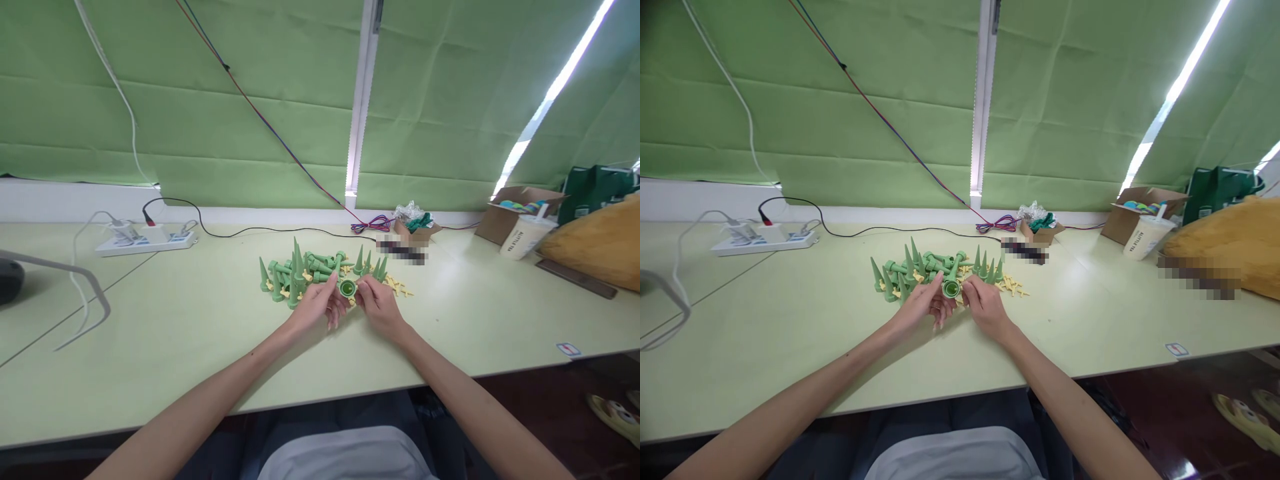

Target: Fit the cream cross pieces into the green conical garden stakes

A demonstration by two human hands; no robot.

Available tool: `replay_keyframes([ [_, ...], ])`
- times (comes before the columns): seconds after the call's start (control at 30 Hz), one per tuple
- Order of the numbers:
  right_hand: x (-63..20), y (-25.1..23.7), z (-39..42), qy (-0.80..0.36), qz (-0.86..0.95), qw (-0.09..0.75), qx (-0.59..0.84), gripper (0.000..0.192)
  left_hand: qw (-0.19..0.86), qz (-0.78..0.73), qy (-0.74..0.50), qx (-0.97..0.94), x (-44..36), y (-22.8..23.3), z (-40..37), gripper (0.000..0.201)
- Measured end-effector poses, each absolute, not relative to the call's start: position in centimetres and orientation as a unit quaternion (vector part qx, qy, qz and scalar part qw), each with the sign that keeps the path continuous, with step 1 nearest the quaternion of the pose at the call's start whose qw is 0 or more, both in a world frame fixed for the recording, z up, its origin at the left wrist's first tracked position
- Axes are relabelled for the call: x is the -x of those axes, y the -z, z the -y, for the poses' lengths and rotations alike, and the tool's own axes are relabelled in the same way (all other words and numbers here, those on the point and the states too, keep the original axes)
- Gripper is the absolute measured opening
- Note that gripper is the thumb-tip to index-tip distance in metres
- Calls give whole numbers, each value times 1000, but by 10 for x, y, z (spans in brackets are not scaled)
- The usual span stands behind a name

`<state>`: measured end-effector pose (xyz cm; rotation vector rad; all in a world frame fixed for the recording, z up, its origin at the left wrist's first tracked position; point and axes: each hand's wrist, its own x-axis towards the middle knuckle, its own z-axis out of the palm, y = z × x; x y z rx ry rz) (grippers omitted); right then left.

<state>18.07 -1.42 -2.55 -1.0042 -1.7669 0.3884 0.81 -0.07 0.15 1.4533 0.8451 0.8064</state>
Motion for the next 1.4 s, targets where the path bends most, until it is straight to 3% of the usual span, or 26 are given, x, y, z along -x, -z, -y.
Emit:
replay_keyframes([
  [0.77, -181, 27, 13, -211, 740, 482, 418, 33, 609, -324, -318, -650, -4, -7, 5, 50],
  [1.4, -181, 28, 10, -186, 737, 465, 454, 38, 505, -328, -323, -730, -4, -2, 8, 32],
])
